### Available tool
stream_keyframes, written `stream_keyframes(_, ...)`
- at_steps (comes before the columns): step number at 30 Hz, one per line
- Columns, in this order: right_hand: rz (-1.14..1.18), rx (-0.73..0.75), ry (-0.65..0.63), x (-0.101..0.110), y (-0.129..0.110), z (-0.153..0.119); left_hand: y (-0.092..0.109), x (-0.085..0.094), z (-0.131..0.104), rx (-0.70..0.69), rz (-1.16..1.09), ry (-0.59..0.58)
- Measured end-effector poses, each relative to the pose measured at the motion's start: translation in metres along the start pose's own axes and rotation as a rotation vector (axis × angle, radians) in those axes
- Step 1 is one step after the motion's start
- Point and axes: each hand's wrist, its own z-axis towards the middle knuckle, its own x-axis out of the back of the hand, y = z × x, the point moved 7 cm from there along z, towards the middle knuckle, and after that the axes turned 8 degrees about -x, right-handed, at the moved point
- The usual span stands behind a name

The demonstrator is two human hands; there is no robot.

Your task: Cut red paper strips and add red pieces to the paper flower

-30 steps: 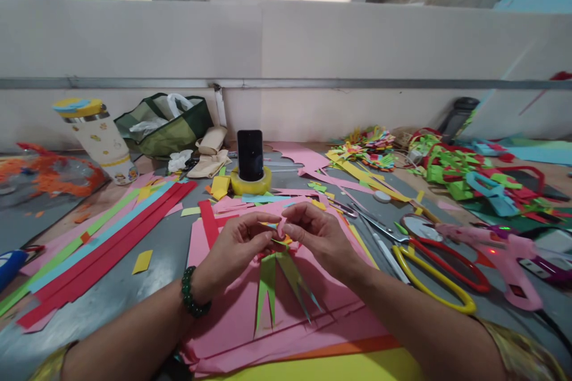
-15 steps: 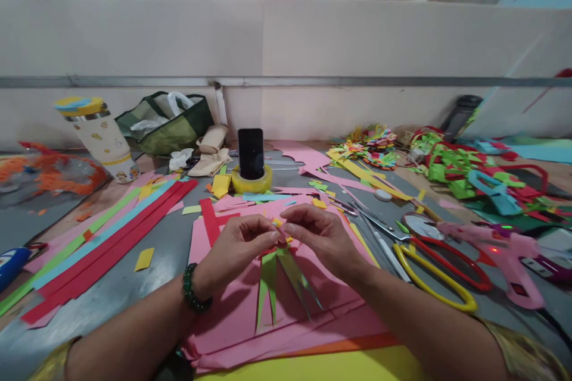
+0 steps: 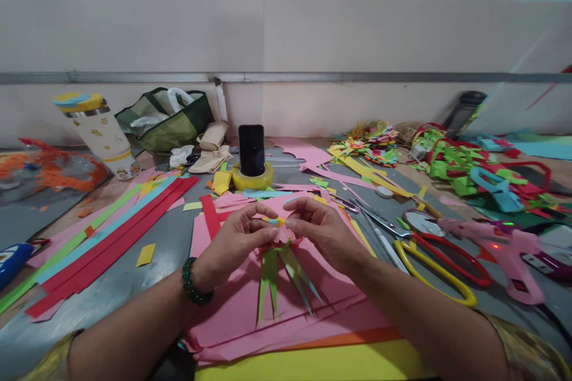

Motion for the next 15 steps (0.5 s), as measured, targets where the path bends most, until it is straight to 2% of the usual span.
stream_keyframes(5,0.052,-0.119,-0.02,-0.0006,0.0068,0.0005,-0.0036,0.0024,0.0011,0.021,-0.05,0.016)
stream_keyframes(9,0.07,-0.134,-0.058,-0.0011,0.0074,0.0015,-0.005,0.0069,0.002,0.03,-0.08,0.059)
stream_keyframes(15,0.058,-0.111,-0.078,-0.0013,0.0087,0.0029,-0.0041,0.0077,0.0001,0.017,-0.026,0.046)
